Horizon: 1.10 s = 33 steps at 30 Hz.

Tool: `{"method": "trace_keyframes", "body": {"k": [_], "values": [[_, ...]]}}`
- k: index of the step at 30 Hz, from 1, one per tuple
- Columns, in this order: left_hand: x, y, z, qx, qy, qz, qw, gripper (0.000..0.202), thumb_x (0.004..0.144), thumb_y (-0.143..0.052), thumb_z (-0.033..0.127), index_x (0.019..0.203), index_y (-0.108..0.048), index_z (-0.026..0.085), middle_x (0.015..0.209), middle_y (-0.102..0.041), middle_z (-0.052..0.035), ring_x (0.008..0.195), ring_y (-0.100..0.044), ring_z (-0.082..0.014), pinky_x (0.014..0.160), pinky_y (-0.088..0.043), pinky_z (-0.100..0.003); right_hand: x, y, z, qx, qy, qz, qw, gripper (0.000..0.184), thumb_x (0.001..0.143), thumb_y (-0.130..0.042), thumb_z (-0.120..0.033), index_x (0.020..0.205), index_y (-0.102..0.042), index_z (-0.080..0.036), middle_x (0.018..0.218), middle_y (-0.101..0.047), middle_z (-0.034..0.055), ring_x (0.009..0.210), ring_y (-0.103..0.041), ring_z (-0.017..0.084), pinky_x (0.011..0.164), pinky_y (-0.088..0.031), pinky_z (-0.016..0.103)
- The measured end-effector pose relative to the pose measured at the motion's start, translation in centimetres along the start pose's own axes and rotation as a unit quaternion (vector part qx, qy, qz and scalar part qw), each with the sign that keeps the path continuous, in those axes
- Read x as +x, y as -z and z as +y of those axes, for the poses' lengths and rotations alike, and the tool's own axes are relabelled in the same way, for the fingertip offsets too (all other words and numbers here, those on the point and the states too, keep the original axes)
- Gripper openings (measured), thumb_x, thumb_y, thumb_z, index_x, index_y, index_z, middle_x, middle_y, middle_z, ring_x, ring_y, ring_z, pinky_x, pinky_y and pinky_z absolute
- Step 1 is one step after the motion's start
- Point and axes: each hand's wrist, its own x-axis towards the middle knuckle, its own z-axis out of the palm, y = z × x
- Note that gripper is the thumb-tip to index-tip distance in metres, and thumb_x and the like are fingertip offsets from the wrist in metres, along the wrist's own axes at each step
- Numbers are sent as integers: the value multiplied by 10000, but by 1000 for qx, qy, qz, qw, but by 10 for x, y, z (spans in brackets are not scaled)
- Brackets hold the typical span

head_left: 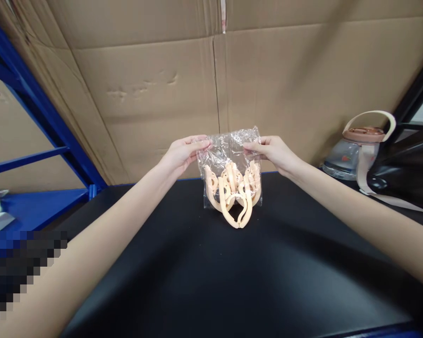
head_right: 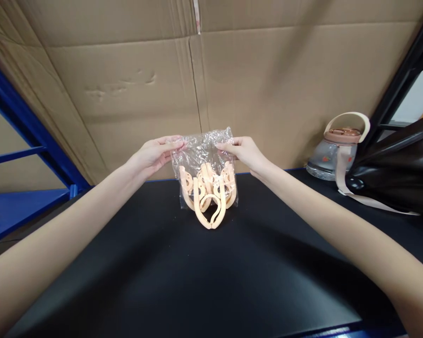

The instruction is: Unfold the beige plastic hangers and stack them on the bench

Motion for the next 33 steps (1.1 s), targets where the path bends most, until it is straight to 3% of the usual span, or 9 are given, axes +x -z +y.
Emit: {"method": "trace_keyframes", "body": {"k": [3, 5, 8, 10, 12, 15, 19, 26, 33], "values": [[2, -5, 4, -34, -40, -1, 999, 212, 829, -628, 161, 1037, -616, 116, 1073, -681, -105, 1030, -626, -173, 939, -471, -277, 4, -2, -5, 33, 40, 8, 999, 177, 769, -689, -289, 669, -616, -162, 726, -631, 34, 718, -611, 143, 695, -530, 304], [0, -7, 1, -49, -40, -24, 998, 337, 901, -536, 340, 1161, -561, 126, 1160, -645, -128, 1101, -594, -211, 931, -475, -292, 6, -5, -4, 55, 58, 17, 997, 187, 794, -659, -306, 686, -573, -180, 747, -636, 32, 743, -628, 157, 654, -539, 300], [-12, -8, -15, -27, 40, -57, 997, 703, 861, -342, 675, 1310, -457, 146, 1294, -555, -162, 1173, -541, -284, 913, -484, -342, 11, -8, 3, 67, 67, 39, 995, 185, 800, -639, -330, 731, -528, -199, 750, -634, 19, 729, -646, 168, 615, -546, 297], [-23, -7, -32, -17, 120, -56, 991, 850, 798, -340, 754, 1371, -380, 128, 1341, -502, -200, 1159, -546, -316, 893, -495, -376, 13, -9, 13, 70, 65, 66, 993, 173, 804, -616, -336, 749, -518, -203, 740, -631, 20, 705, -648, 175, 601, -549, 306], [-34, -8, -49, -17, 172, -82, 982, 872, 769, -492, 703, 1405, -320, 131, 1337, -500, -212, 1119, -577, -308, 900, -493, -384, 15, -10, 24, 72, 53, 98, 991, 158, 809, -590, -336, 759, -517, -205, 750, -642, 33, 715, -653, 193, 607, -554, 327], [-48, -11, -68, 13, 202, -90, 975, 998, 675, -773, 406, 1436, -209, 92, 1226, -584, -229, 1034, -628, -284, 912, -487, -369, 13, -11, 42, 69, 24, 122, 990, 147, 801, -574, -336, 759, -518, -207, 756, -653, 47, 732, -659, 214, 620, -561, 356], [-58, -15, -72, 53, 222, -69, 971, 1056, 597, -807, 136, 1432, -167, 51, 1170, -611, -235, 966, -651, -278, 880, -505, -384, 7, -8, 61, 65, -7, 131, 989, 148, 778, -582, -342, 765, -523, -207, 721, -638, 44, 697, -652, 220, 604, -562, 378], [-68, -9, -65, 122, 212, -72, 967, 878, 631, -747, 100, 1386, -299, 111, 1258, -557, -192, 998, -637, -270, 870, -520, -386, -5, 8, 68, 50, -28, 193, 979, 158, 767, -583, -345, 768, -516, -202, 769, -637, 80, 701, -652, 248, 561, -544, 393], [-70, -3, -66, 215, 152, -88, 961, 537, 657, -690, 124, 1170, -532, 131, 1185, -591, -149, 999, -627, -260, 859, -517, -397, 3, 41, 43, 34, 20, 284, 958, 118, 790, -570, -291, 730, -502, -214, 751, -648, 75, 714, -657, 232, 597, -534, 381]]}}
